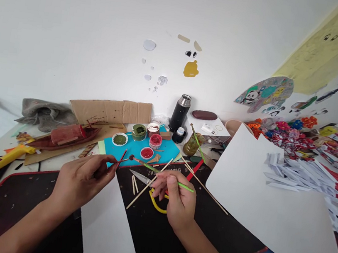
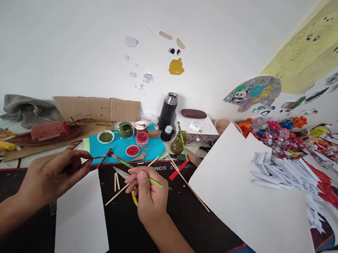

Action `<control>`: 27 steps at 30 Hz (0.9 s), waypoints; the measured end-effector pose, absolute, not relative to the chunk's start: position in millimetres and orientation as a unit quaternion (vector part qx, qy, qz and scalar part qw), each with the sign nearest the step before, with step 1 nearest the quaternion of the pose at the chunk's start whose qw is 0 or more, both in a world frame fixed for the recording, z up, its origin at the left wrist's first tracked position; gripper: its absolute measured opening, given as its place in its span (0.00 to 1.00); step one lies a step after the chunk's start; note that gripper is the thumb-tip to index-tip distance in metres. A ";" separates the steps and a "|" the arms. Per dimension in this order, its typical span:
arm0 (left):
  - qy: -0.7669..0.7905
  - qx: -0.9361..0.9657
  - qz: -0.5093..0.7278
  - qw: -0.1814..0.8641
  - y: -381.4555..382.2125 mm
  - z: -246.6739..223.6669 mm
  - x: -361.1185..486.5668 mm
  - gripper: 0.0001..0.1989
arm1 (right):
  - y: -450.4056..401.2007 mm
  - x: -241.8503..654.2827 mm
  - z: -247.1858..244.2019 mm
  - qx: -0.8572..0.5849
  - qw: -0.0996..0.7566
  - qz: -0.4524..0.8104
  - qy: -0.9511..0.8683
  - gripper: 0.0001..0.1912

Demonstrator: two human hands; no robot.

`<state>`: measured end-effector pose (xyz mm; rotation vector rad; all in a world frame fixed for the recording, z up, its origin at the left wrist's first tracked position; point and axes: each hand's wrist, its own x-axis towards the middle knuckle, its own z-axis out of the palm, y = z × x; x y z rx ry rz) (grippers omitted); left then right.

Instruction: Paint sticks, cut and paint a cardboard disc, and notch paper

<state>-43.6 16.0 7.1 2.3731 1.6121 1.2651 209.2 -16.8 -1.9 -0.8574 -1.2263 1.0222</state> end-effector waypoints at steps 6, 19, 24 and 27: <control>0.515 0.756 0.405 0.015 14.0 10.1 -42.5 0.07 | -18.9 207.5 -1.1 -0.354 0.606 0.444 -0.556 0.22; 0.527 0.740 0.416 0.046 15.5 12.8 -39.6 0.08 | -19.4 208.2 -2.6 -0.359 0.603 0.451 -0.552 0.23; 0.537 0.729 0.422 0.050 16.7 9.5 -43.1 0.07 | -17.5 211.2 -6.1 -0.371 0.615 0.458 -0.523 0.23; 0.551 0.719 0.418 0.064 17.3 6.5 -43.0 0.08 | -18.0 211.0 -4.9 -0.370 0.623 0.454 -0.519 0.22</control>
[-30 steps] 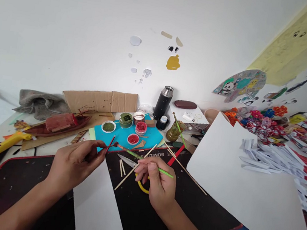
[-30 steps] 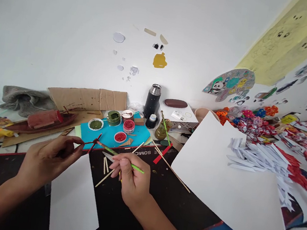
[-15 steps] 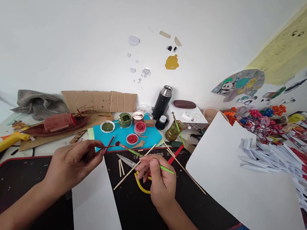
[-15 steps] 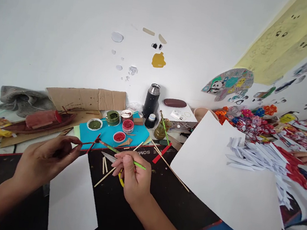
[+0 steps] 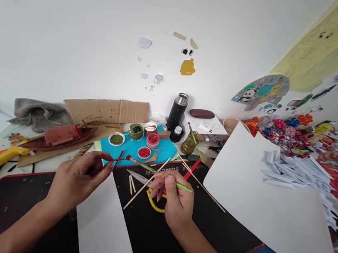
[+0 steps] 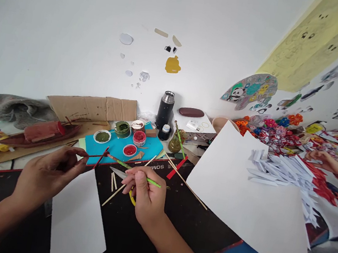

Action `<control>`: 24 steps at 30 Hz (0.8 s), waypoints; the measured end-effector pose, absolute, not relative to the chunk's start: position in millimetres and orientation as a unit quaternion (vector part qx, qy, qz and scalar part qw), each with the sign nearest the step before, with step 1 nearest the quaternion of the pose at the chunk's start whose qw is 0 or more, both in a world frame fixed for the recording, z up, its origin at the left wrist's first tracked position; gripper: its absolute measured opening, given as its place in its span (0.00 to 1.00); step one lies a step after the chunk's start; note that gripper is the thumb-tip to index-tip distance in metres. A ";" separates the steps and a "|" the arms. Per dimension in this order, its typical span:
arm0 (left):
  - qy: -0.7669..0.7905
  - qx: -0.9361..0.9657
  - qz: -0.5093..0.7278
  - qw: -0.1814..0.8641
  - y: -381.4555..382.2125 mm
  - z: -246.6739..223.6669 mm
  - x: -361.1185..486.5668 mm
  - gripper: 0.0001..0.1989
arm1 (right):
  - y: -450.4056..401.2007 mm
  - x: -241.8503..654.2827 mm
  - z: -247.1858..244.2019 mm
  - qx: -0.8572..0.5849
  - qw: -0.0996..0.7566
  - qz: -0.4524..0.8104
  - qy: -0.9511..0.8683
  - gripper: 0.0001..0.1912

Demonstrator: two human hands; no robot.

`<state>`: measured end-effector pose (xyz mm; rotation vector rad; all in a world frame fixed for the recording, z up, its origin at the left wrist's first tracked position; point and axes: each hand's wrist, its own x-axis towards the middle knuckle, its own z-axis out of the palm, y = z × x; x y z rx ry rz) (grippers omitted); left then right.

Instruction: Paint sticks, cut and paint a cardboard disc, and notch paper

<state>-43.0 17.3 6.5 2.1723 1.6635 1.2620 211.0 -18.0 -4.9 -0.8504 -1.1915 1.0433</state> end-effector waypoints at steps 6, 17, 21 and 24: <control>0.626 0.635 0.410 0.191 20.2 9.4 -39.2 0.15 | -19.4 208.3 -4.3 -0.352 0.608 0.455 -0.548 0.21; 0.627 0.427 0.471 0.451 32.6 11.1 -32.4 0.28 | -22.5 205.7 -1.4 -0.313 0.602 0.412 -0.608 0.16; 0.615 0.396 0.498 0.466 33.5 16.1 -29.9 0.29 | -21.6 207.9 -3.5 -0.332 0.606 0.393 -0.606 0.16; 0.609 0.383 0.502 0.481 34.5 17.4 -29.7 0.30 | -21.9 208.8 -4.6 -0.333 0.609 0.389 -0.605 0.16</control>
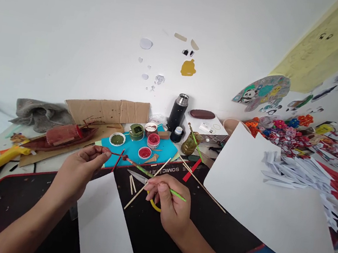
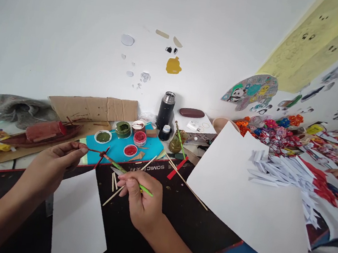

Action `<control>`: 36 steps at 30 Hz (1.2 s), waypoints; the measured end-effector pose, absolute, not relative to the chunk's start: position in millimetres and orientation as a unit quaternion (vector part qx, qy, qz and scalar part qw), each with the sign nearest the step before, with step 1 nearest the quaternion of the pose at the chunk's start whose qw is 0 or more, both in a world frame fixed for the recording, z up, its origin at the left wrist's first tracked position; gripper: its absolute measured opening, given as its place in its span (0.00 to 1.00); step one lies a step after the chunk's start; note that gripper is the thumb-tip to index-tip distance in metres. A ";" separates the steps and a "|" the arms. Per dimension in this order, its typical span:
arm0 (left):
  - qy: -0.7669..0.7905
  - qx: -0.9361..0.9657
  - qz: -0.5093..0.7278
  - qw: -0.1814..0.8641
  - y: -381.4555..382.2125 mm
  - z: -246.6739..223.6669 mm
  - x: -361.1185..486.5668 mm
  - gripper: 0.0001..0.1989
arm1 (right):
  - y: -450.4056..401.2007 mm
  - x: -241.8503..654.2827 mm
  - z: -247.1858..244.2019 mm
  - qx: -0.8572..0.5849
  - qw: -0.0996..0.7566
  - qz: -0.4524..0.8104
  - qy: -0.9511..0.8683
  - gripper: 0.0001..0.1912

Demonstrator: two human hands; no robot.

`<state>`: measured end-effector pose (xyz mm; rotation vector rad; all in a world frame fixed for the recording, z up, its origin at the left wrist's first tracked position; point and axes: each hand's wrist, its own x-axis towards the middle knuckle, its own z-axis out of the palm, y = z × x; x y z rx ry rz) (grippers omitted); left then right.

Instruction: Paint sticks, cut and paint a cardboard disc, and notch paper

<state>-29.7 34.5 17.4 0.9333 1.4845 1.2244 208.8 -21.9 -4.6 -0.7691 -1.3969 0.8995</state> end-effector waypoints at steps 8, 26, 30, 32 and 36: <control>0.605 0.368 0.493 0.505 34.7 14.1 -30.9 0.27 | -21.3 208.9 -1.9 -0.316 0.588 0.348 -0.658 0.14; 0.612 0.349 0.498 0.505 37.0 10.3 -34.3 0.25 | -22.6 210.7 -1.1 -0.313 0.595 0.351 -0.652 0.14; 0.606 0.356 0.499 0.507 37.4 8.7 -33.4 0.24 | -23.2 208.6 0.2 -0.299 0.581 0.338 -0.677 0.16; 0.605 0.362 0.501 0.502 36.1 9.7 -33.4 0.24 | -22.8 209.6 -0.5 -0.316 0.584 0.344 -0.663 0.17; 0.616 0.390 0.503 0.463 31.9 14.2 -34.0 0.24 | -22.9 212.9 -2.4 -0.360 0.594 0.381 -0.611 0.19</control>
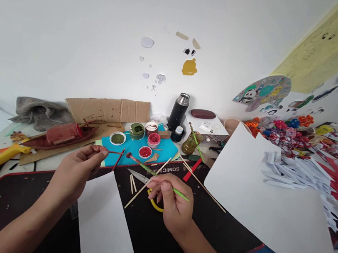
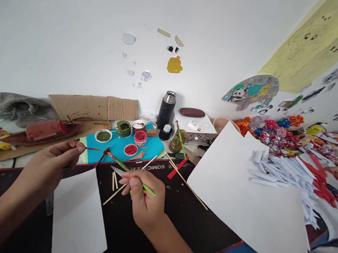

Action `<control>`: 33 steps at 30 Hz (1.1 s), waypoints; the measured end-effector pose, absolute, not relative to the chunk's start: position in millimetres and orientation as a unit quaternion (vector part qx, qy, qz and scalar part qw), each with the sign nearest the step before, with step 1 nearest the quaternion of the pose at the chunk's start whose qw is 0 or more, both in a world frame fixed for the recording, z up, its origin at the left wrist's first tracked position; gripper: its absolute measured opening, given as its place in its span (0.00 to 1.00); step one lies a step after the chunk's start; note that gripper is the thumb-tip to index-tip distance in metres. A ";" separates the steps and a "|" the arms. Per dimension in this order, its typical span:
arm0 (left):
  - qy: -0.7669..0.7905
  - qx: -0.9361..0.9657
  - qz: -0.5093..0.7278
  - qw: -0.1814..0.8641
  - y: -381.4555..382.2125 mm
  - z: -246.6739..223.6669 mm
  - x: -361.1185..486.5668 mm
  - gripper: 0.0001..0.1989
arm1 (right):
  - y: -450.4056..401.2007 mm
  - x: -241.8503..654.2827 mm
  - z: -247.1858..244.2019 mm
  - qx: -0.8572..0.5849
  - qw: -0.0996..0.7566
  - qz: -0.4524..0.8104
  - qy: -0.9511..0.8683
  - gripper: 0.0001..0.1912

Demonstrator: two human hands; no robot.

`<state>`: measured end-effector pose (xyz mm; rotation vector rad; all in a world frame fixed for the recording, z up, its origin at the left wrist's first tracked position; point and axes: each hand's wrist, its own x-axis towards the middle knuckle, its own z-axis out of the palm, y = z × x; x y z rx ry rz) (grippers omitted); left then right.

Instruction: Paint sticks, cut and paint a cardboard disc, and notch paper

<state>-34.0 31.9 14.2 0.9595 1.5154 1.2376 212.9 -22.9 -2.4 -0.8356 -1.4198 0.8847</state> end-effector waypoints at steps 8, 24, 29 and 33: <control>0.623 0.465 0.493 0.391 23.9 15.9 -34.1 0.21 | -23.4 211.1 -2.8 -0.345 0.591 0.388 -0.617 0.19; 0.655 0.536 0.461 0.268 13.7 21.7 -29.8 0.17 | -22.7 215.4 -4.6 -0.364 0.610 0.410 -0.572 0.20; 0.632 0.623 0.450 0.097 7.1 12.5 -30.1 0.11 | -23.9 214.0 -3.0 -0.350 0.593 0.422 -0.590 0.21; 0.503 0.747 0.432 -0.049 7.0 9.7 -43.2 0.03 | -21.5 216.1 -4.8 -0.380 0.607 0.431 -0.549 0.21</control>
